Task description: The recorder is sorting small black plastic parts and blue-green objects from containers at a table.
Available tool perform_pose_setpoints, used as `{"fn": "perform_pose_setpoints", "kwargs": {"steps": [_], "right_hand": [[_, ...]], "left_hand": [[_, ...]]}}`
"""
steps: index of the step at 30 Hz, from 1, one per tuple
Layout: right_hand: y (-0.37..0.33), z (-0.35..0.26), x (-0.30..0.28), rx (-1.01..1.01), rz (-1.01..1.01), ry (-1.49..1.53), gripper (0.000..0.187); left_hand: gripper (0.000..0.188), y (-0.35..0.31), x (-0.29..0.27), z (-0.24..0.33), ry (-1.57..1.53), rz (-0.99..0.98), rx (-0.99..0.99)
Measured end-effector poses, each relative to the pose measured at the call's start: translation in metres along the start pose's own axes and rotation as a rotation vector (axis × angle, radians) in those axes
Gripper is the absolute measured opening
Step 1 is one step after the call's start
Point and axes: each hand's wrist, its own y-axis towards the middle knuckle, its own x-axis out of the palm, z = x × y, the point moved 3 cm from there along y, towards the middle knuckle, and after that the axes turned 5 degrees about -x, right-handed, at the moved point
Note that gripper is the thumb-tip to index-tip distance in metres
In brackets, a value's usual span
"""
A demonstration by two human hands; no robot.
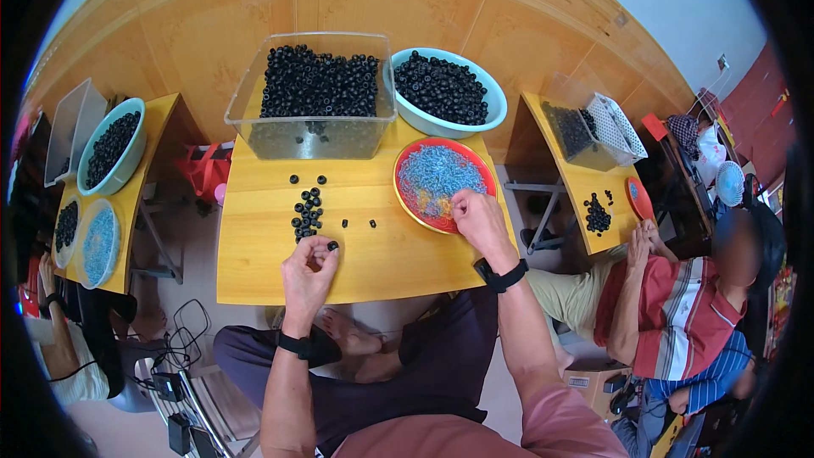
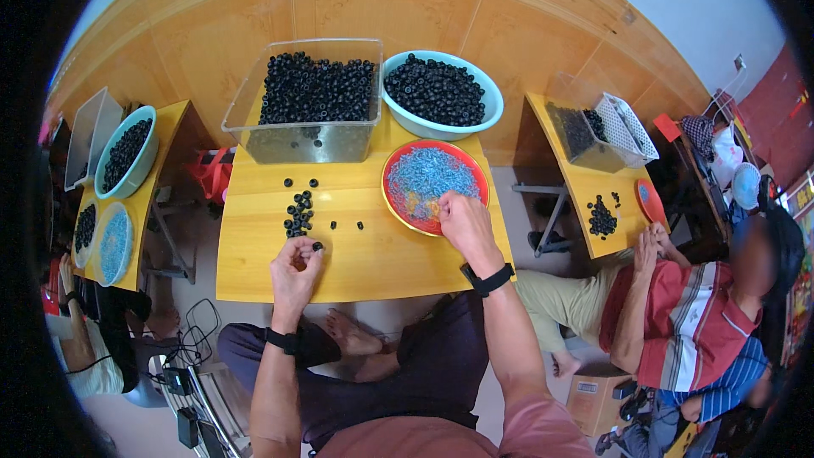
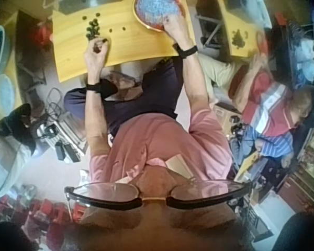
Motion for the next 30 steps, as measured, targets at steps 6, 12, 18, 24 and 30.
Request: {"fn": "perform_pose_setpoints", "kwargs": {"steps": [6,12,18,24,30], "right_hand": [[-0.013,-0.058,0.0,-0.127,0.028,0.358,0.013],[-0.037,-0.118,0.035,-0.327,-0.111,0.332,0.012],[-0.05,-0.138,0.051,-0.489,-0.13,0.096,0.006],[-0.055,-0.136,0.06,-0.51,-0.092,0.05,0.003],[-0.049,-0.132,0.059,-0.219,-0.127,0.481,0.01]], "left_hand": [[0.014,-0.004,-0.003,0.006,0.094,-0.002,0.013],[0.013,-0.003,0.002,0.009,0.077,-0.009,0.043],[0.017,-0.004,0.001,0.006,0.067,-0.064,-0.017],[0.019,-0.007,0.004,0.014,0.154,-0.088,0.051],[0.02,-0.009,0.006,0.016,0.24,-0.102,0.096]]}}
